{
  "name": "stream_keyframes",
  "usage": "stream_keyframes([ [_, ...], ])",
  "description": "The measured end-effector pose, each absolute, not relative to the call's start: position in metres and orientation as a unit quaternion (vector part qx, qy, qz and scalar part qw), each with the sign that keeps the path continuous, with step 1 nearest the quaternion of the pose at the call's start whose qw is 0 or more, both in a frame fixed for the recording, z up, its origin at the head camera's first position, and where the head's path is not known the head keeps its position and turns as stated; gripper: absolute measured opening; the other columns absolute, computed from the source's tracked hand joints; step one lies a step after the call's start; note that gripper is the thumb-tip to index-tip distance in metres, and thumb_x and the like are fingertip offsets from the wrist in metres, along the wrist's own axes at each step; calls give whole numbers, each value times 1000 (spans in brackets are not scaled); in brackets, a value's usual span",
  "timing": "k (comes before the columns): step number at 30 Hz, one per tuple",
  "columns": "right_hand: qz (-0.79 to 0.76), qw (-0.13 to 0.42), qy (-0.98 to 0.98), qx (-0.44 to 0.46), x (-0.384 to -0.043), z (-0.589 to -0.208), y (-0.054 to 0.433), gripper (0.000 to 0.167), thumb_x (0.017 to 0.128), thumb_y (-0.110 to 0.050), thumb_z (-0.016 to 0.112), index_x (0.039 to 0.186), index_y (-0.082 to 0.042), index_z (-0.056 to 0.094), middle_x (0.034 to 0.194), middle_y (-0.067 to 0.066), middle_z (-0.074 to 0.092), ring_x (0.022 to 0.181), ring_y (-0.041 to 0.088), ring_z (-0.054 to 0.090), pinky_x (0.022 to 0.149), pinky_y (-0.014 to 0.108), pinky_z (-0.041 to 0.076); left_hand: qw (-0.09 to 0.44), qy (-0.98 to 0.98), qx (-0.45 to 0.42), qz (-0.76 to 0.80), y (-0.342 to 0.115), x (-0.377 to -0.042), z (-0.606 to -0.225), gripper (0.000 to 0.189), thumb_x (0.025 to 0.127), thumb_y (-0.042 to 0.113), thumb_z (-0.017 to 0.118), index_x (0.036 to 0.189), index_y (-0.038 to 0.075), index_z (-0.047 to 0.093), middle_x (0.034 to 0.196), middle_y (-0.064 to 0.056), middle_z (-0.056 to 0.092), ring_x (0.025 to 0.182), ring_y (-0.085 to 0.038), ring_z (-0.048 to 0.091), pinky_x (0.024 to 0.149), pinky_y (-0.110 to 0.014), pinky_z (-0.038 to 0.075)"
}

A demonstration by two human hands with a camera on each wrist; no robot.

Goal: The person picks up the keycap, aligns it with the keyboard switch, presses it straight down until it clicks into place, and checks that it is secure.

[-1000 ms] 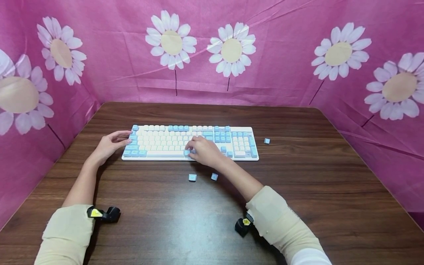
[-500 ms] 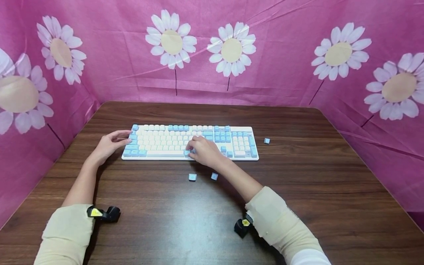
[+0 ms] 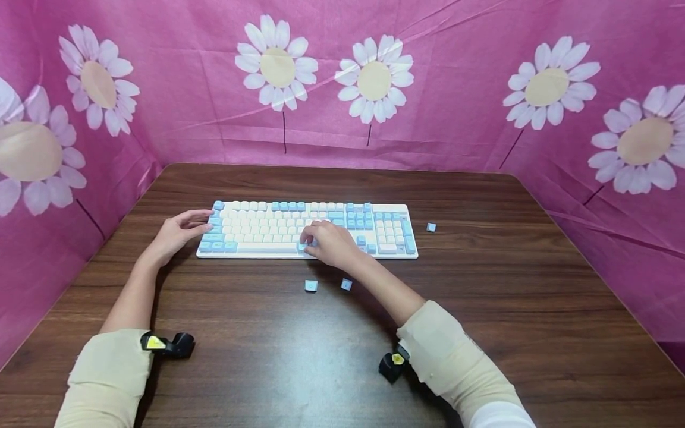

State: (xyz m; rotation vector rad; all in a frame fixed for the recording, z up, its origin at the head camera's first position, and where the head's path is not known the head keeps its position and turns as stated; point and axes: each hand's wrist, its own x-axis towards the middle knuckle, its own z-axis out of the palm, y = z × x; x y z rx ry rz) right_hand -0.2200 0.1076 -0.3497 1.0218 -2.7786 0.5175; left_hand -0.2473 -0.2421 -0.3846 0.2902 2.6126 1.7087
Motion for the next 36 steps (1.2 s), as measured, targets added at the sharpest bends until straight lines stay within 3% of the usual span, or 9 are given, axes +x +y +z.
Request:
stream_keyframes([
  [16, 175, 43, -942, 282, -218, -344, 101, 7, 80, -16, 73, 86, -13, 71, 83, -4, 61, 72, 12, 56, 59, 27, 45, 8, 833, 93, 546, -243, -248, -385, 50, 90, 22, 62, 132, 0, 47, 130, -19, 47, 114, -30, 46, 84, -20, 38],
  [21, 192, 31, -946, 260, -217, -342, 96, 5, 79, -13, 73, 84, -11, 73, 83, -2, 63, 75, 13, 58, 65, 28, 47, 12, 834, 90, 544, -244, -248, -384, 50, 90, 22, 62, 132, -2, 46, 130, -21, 46, 115, -31, 44, 87, -25, 38],
  [27, 205, 4, -949, 238, -220, -335, 92, 5, 79, -10, 73, 84, -9, 74, 87, 0, 68, 83, 14, 61, 72, 29, 48, -2, 836, 87, 542, -243, -249, -383, 49, 89, 21, 63, 131, -1, 48, 129, -21, 48, 111, -26, 48, 83, -21, 39],
  [36, 193, -29, -959, 203, -223, -331, 89, 7, 78, -16, 75, 84, -11, 76, 90, -1, 69, 80, 12, 60, 70, 28, 47, -2, 839, 90, 537, -243, -247, -385, 52, 88, 29, 63, 130, 1, 49, 128, -19, 49, 112, -25, 48, 85, -21, 39],
])
